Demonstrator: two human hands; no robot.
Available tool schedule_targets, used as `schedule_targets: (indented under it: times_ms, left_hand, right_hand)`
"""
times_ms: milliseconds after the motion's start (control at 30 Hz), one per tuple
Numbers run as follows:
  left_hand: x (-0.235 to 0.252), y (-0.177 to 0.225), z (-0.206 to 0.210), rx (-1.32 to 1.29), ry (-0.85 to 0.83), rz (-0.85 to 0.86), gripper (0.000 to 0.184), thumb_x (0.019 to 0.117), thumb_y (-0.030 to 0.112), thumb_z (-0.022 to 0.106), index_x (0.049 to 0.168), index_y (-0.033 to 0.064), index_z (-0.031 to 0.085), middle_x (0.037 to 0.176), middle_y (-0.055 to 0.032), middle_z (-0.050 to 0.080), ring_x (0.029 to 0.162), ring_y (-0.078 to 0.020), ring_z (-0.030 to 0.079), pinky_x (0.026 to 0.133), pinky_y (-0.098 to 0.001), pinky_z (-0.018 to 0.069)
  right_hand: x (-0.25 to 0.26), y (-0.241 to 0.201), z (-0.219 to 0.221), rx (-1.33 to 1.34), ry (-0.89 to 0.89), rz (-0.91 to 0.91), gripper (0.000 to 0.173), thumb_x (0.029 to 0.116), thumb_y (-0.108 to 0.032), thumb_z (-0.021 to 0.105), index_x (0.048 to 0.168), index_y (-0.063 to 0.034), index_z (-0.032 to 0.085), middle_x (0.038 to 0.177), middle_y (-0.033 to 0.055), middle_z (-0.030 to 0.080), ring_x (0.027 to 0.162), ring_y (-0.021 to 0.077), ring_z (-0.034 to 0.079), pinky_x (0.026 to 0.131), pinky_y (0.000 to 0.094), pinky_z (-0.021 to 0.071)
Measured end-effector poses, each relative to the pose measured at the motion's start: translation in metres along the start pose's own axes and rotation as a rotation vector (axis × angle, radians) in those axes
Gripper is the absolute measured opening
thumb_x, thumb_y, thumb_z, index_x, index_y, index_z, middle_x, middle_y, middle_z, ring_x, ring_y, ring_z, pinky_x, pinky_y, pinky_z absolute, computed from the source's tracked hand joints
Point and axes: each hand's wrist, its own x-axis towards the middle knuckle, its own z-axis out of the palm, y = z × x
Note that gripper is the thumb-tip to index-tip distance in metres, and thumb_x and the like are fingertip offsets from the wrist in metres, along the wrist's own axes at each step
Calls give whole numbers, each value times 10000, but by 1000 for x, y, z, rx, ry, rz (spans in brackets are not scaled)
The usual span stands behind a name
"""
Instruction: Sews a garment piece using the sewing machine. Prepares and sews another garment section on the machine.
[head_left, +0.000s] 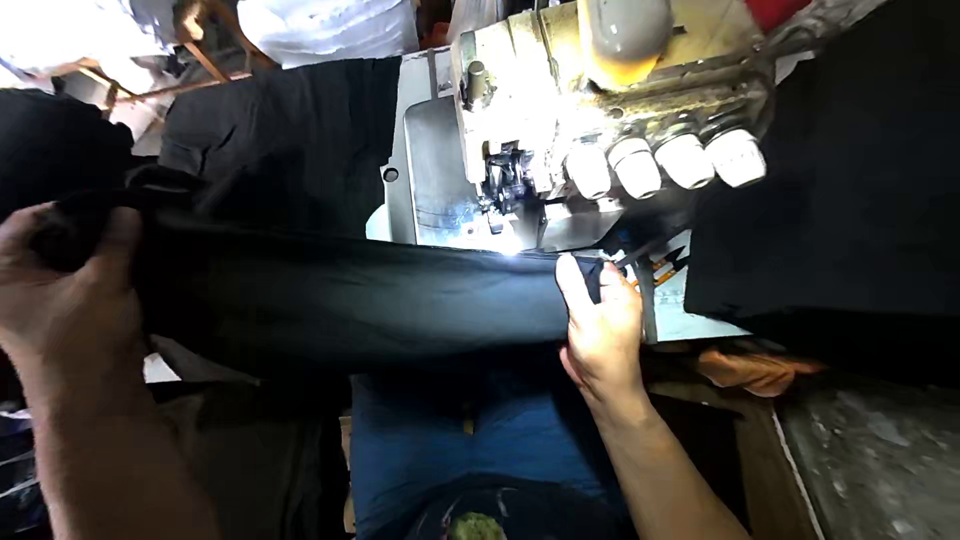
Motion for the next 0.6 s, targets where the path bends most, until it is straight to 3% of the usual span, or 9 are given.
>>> schedule_targets:
  times_ms: [33, 100, 200, 300, 367, 433, 500, 600]
  left_hand:
    - [-1, 6, 0, 18, 8, -40, 486, 959, 434, 704, 1329, 135, 602, 1238, -5, 647, 1115, -50, 625, 1004, -303, 521]
    - [-4, 23, 5, 47, 10, -114, 527, 965, 439, 682, 1353, 104, 561, 1245, -4, 611, 1094, -3, 590, 998, -253, 489]
    - [9, 9, 8, 100, -6, -145, 539, 941, 511, 690, 1331, 151, 594, 1229, -12, 635, 1072, -24, 614, 974, -298, 513]
    - [25, -11, 13, 130, -18, -125, 600, 915, 577, 695, 1340, 165, 599, 1259, -37, 647, 1122, -58, 626, 1011, -351, 519]
    - [27, -14, 14, 136, -15, -114, 629, 924, 592, 675, 1357, 146, 581, 1280, -49, 637, 1153, -67, 616, 1033, -355, 508]
    - [25, -5, 16, 132, 14, -119, 641, 960, 592, 621, 1373, 104, 567, 1289, -69, 628, 1160, -71, 604, 1044, -341, 488]
    - [17, 21, 18, 82, 53, -130, 592, 1024, 512, 558, 1383, 42, 545, 1291, -72, 612, 1155, -23, 584, 1060, -270, 456]
    - [5, 45, 5, 31, 124, -78, 535, 1077, 441, 479, 1355, -8, 561, 1254, -82, 630, 1108, 18, 586, 1027, -223, 453]
  right_hand:
    - [0, 4, -4, -10, -9, -45, 34, 980, -81, 658, 971, -75, 690, 836, -36, 687, 790, 28, 663, 751, 218, 578]
    - [2, 8, -11, -5, -33, -69, 160, 1022, -89, 599, 883, -92, 677, 743, -56, 632, 686, 17, 609, 660, 200, 539]
    - [4, 7, -18, 52, -98, -2, 271, 1069, -132, 522, 832, -100, 650, 701, -39, 577, 644, 42, 565, 620, 217, 507]
    - [6, 4, -25, 254, -133, 152, 279, 1077, -144, 506, 884, -71, 693, 831, 27, 673, 797, 110, 657, 784, 326, 586]
    - [7, 3, -26, 356, -115, 182, 258, 1042, -87, 550, 836, -59, 702, 817, 39, 694, 783, 110, 674, 778, 320, 596]
    - [5, 6, -29, 383, -94, 99, 171, 936, 12, 679, 794, -77, 712, 759, 7, 698, 700, 67, 662, 704, 254, 596]
    - [1, 4, -33, 400, -105, 33, 169, 837, 67, 763, 815, -98, 734, 759, -16, 722, 687, 38, 680, 694, 217, 605]
    - [-10, -9, -35, 438, -154, 24, 170, 810, 91, 778, 870, -66, 754, 814, 17, 754, 724, 61, 715, 713, 236, 626]
